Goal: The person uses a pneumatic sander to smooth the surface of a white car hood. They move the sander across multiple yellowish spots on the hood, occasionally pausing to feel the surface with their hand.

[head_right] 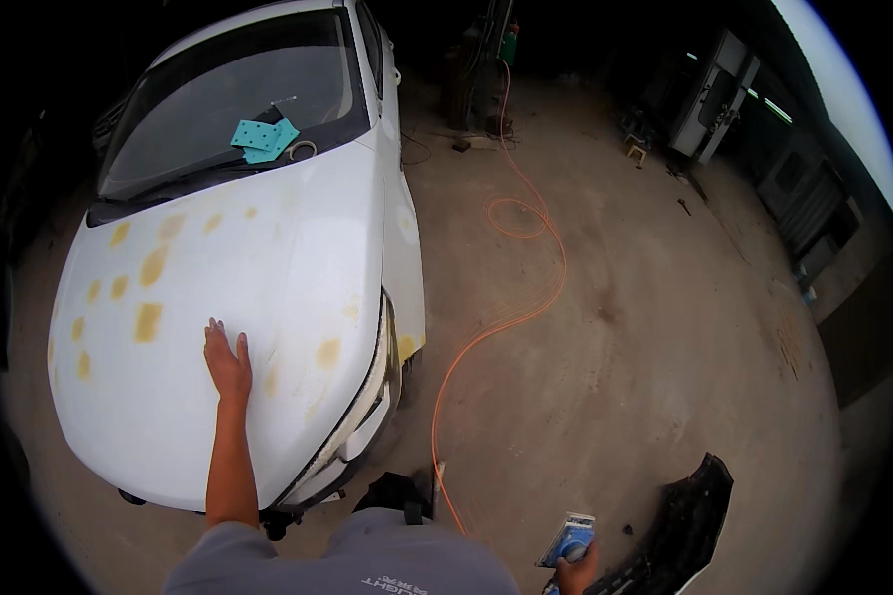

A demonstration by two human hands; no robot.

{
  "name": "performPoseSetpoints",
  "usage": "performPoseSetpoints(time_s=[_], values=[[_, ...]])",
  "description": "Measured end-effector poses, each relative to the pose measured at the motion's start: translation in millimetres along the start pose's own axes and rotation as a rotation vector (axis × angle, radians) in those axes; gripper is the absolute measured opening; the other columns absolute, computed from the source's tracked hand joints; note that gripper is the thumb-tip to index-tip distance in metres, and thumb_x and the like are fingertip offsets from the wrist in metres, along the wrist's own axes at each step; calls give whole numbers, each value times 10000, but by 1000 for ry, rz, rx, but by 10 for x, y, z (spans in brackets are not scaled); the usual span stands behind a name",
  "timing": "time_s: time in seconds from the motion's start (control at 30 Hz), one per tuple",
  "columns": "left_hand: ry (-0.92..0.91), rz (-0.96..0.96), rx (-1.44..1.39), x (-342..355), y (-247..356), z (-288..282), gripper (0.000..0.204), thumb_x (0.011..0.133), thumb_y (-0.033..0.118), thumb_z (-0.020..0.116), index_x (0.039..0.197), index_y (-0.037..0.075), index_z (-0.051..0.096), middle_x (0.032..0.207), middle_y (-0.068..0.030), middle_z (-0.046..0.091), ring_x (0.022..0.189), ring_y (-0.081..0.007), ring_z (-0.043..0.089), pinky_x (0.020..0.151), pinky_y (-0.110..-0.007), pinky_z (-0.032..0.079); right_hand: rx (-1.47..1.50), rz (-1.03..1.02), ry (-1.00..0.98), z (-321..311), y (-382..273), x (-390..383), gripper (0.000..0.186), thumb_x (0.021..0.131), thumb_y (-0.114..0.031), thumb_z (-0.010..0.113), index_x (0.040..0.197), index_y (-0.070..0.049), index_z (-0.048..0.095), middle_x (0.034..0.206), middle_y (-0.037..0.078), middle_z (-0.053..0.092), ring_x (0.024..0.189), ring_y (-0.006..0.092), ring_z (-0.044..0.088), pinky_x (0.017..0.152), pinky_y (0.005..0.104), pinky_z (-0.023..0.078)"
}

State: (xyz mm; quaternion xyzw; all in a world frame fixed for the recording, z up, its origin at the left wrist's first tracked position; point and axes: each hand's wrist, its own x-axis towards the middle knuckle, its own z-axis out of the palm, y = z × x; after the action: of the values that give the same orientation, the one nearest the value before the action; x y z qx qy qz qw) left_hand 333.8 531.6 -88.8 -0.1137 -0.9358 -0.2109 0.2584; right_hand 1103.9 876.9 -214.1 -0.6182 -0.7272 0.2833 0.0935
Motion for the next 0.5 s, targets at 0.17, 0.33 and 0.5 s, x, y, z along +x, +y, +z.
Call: performPoseSetpoints(time_s=[0.17,0.33,0.5], values=[[-61,-87,91,468,388,225,613,1073,338,557,1511,-77,450,1638,-253,379,1540,-415,317,1257,-543,247,-69,-262,-63,109,14,1011,976,800,-282,798,1611,-3,333,1130,237,720,934,350,721,784,471,581],[-155,-127,187,778,701,443,655,1063,373,580,1522,-71,435,1651,-244,361,1553,-412,293,1270,-535,234,155,-96,-244,437,235,2295,1013,883,-375,765,1650,-14,211,1183,221,683,911,313,697,736,429,579],[-176,-211,237,1115,994,728,700,1049,391,599,1543,-70,412,1676,-227,324,1567,-399,269,1276,-522,227,94,39,-465,588,-412,3529,888,916,-401,752,1585,-36,296,1214,176,651,939,275,668,745,399,565]])
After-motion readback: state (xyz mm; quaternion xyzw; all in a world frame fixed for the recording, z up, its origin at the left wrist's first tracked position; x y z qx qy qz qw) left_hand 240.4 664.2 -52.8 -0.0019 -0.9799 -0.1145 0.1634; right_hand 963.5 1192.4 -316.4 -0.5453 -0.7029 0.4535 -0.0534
